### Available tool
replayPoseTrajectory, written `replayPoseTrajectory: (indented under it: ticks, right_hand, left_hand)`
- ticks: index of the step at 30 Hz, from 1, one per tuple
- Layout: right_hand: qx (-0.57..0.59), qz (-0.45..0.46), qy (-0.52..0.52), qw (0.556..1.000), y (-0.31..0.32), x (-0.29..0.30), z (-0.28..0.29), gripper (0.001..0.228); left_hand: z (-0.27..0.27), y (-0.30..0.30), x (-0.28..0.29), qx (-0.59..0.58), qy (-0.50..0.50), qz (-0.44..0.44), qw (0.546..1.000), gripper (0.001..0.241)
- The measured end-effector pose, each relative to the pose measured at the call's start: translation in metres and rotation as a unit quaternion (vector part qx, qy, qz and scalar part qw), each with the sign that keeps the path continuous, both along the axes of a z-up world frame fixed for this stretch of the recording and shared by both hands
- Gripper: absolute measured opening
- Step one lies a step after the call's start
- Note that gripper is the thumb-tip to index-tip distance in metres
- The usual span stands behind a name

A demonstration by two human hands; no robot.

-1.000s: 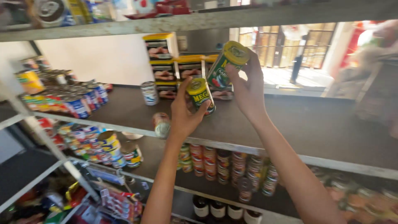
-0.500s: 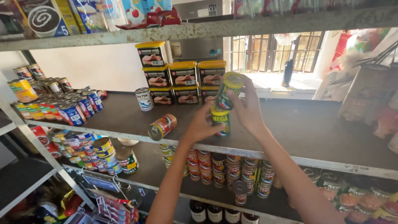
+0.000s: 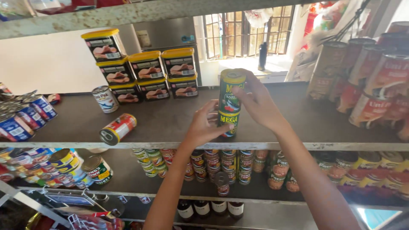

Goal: Organizing and stacking various canned food items on shelves in a grocery store.

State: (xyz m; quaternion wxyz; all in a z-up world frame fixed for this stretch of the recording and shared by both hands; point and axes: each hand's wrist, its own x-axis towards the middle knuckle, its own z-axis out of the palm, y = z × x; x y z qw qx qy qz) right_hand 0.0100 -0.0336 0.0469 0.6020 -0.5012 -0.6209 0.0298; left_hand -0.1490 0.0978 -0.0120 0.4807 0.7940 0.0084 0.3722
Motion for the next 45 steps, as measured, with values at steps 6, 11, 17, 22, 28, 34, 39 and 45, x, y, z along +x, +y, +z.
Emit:
replayPoseTrajectory:
  ticks: [6, 11, 17, 22, 28, 34, 39, 45]
  right_hand:
    - [0.081, -0.127, -0.024, 0.988, 0.002, -0.013, 0.000, 0.060]
    - [0.031, -0.124, -0.007, 0.992, 0.001, -0.013, 0.000, 0.064]
    - [-0.022, -0.048, -0.043, 0.998, -0.039, 0.029, -0.022, 0.054]
    - [-0.067, -0.154, -0.043, 0.985, -0.110, 0.056, -0.029, 0.051]
    - [-0.086, -0.235, -0.041, 0.967, -0.166, 0.131, -0.058, 0.047]
    - [0.002, -0.249, -0.073, 0.966, -0.190, 0.158, -0.082, 0.048]
    - [-0.112, -0.265, -0.098, 0.953, -0.188, 0.148, -0.079, 0.043]
    - [-0.114, -0.237, -0.227, 0.938, -0.169, 0.166, -0.091, 0.046]
  left_hand:
    - [0.003, -0.018, 0.004, 0.044, -0.044, 0.051, 0.997, 0.062]
    - [0.005, -0.049, 0.007, 0.051, -0.078, 0.132, 0.987, 0.053]
    - [0.017, -0.072, 0.036, 0.049, -0.113, 0.178, 0.976, 0.049]
    - [0.023, -0.112, 0.089, 0.075, -0.124, 0.172, 0.974, 0.052]
    - [0.014, -0.150, 0.189, 0.091, -0.125, 0.136, 0.979, 0.058]
    - [0.007, -0.159, 0.269, 0.094, -0.149, 0.111, 0.978, 0.059]
    - [-0.005, -0.148, 0.304, 0.119, -0.109, 0.140, 0.977, 0.066]
    - [-0.012, -0.133, 0.331, 0.136, -0.083, 0.145, 0.976, 0.072]
